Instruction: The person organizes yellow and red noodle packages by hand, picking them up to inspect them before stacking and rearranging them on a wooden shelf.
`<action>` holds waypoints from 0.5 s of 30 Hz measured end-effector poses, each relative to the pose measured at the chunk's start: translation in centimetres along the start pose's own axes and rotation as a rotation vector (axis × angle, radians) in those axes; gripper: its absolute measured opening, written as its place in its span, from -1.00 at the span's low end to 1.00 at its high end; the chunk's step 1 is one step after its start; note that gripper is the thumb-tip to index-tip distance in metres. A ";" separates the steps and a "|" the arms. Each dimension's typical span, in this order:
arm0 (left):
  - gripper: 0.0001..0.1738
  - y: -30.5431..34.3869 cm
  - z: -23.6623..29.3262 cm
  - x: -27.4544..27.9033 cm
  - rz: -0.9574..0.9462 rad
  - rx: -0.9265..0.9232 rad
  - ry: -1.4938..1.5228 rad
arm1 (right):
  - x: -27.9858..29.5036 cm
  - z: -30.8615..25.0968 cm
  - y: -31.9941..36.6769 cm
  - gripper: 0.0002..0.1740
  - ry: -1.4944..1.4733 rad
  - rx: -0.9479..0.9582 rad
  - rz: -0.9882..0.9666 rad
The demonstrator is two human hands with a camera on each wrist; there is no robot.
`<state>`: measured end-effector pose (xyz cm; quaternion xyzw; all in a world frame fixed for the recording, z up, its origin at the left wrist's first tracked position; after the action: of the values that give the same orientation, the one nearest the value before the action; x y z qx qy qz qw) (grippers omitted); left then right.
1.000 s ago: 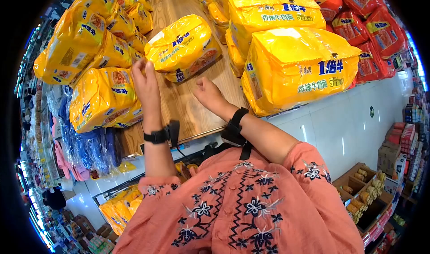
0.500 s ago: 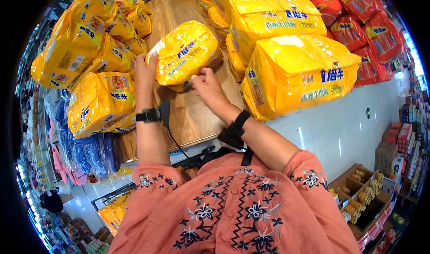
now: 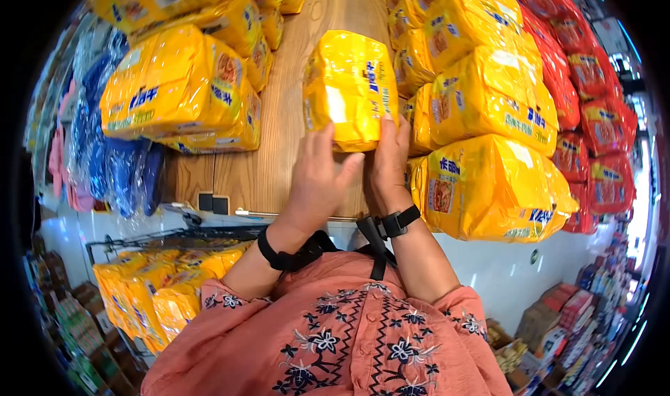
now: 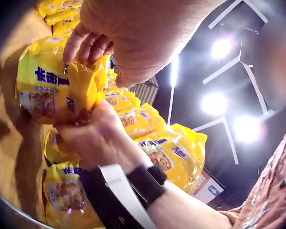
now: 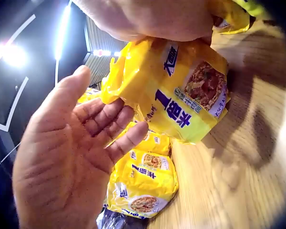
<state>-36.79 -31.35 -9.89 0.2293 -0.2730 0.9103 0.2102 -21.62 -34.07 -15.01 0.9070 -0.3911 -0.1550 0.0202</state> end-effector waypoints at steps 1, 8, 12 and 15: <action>-0.35 0.3 0.5 -0.2 0.021 -0.046 -0.001 | -0.4 -0.6 0.1 -0.51 -0.006 -0.039 0.008; -0.26 0.6 0.9 -0.4 -0.050 0.064 0.087 | -0.5 -1.0 0.5 -0.53 0.185 -0.029 0.043; -0.38 0.7 0.4 -0.5 0.023 0.025 0.043 | -0.3 -0.4 0.1 -0.53 0.139 -0.033 0.014; -0.55 0.6 -2.0 -1.4 0.005 0.184 0.467 | -0.2 0.5 -0.7 -0.58 0.046 0.009 -0.011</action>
<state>-36.56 -31.00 -12.44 0.0302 -0.1336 0.9602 0.2435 -21.44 -33.38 -15.50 0.9125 -0.3863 -0.1325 0.0241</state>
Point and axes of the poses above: each hand's wrist, its own y-axis away from the middle knuckle, its own x-axis out of the back of the hand, z = x × y, the point moved 2 cm from there along -y, towards the middle knuckle, and after that the axes turned 5 degrees about -z, right-handed, at the moved point
